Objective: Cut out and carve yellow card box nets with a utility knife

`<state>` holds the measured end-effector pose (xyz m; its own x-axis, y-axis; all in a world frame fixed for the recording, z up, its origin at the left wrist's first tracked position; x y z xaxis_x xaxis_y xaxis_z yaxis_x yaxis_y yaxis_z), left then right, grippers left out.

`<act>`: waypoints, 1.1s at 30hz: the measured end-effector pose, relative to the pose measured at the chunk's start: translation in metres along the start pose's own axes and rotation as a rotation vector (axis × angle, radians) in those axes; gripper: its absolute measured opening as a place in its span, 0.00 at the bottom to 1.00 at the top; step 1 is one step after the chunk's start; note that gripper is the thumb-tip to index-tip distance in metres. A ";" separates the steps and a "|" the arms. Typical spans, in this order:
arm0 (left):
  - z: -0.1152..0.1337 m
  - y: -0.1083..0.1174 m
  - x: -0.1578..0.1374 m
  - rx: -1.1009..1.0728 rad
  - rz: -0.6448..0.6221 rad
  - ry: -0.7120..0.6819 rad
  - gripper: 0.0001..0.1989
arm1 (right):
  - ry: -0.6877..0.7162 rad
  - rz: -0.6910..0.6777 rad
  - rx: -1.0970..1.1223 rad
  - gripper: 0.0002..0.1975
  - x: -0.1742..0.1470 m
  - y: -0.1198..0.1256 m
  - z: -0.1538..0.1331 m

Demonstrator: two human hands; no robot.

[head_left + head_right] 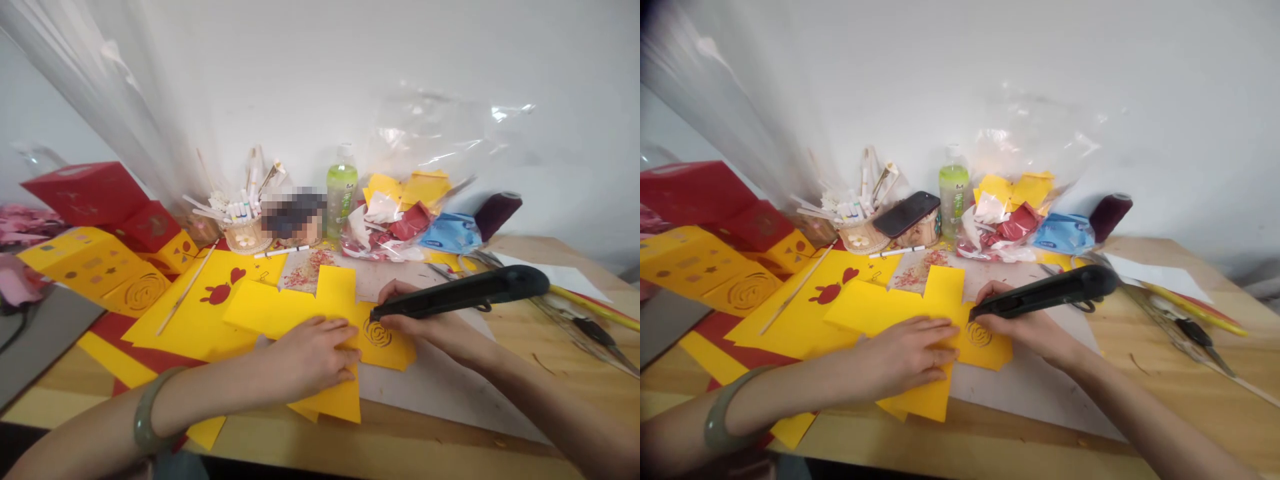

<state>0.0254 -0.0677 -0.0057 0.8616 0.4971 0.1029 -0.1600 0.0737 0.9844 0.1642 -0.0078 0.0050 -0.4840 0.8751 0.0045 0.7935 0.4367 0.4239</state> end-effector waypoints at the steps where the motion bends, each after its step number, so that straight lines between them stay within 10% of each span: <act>1: 0.000 -0.002 0.001 0.018 0.021 -0.008 0.11 | -0.030 -0.015 0.017 0.07 -0.001 -0.003 0.005; 33: -0.003 -0.016 0.012 0.226 -0.027 -0.004 0.17 | -0.171 0.097 0.225 0.09 -0.010 -0.004 0.035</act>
Point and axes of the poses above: each hand's wrist, its own x-axis towards the middle knuckle, its own y-axis out of the back of the hand, z = x × y, the point moved 7 cm from there along x, towards the middle knuckle, and after that the axes turned 1 degree about -y, right-handed, at the moved point
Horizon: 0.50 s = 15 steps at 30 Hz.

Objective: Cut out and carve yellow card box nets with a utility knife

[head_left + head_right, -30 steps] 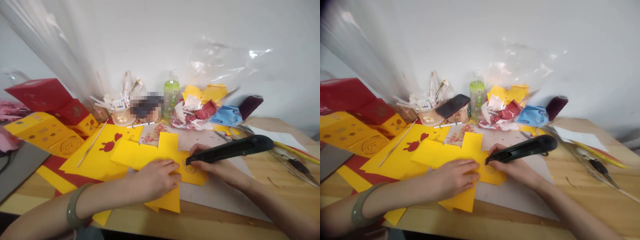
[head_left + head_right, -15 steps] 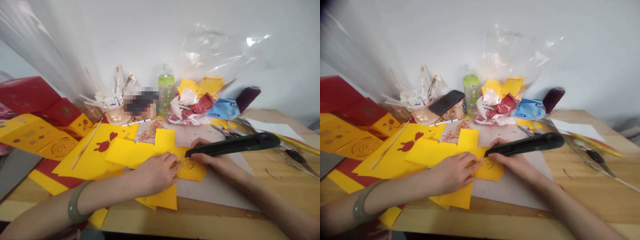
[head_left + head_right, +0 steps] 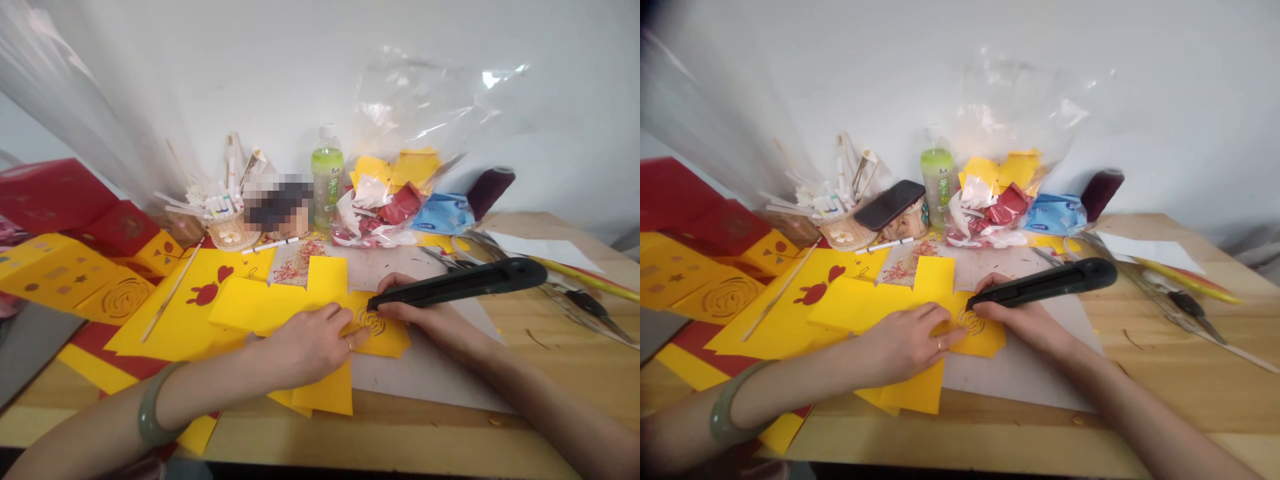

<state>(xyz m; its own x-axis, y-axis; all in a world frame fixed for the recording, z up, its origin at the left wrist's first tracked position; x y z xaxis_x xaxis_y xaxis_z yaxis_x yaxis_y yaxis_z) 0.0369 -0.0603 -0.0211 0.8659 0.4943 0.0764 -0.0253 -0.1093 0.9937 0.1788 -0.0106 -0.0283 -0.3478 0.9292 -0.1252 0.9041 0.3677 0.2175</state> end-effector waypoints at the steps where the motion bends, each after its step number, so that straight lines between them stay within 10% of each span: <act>1: 0.000 0.000 0.000 0.005 -0.003 -0.002 0.17 | 0.002 0.001 -0.003 0.09 0.000 0.000 -0.001; 15: -0.005 0.004 0.002 -0.069 -0.024 0.044 0.14 | 0.094 0.081 -0.151 0.08 -0.001 0.006 -0.017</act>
<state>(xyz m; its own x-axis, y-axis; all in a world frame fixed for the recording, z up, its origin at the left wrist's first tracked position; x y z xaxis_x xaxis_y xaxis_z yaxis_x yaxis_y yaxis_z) 0.0359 -0.0555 -0.0168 0.8438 0.5339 0.0541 -0.0399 -0.0381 0.9985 0.1807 -0.0089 -0.0099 -0.3032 0.9529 -0.0116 0.8853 0.2861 0.3666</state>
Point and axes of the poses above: each hand's wrist, its own x-axis towards the middle knuckle, its own y-axis out of the back of the hand, z = x × y, the point moved 7 cm from there along x, towards the middle knuckle, and after that the axes turned 1 degree about -y, right-handed, at the moved point
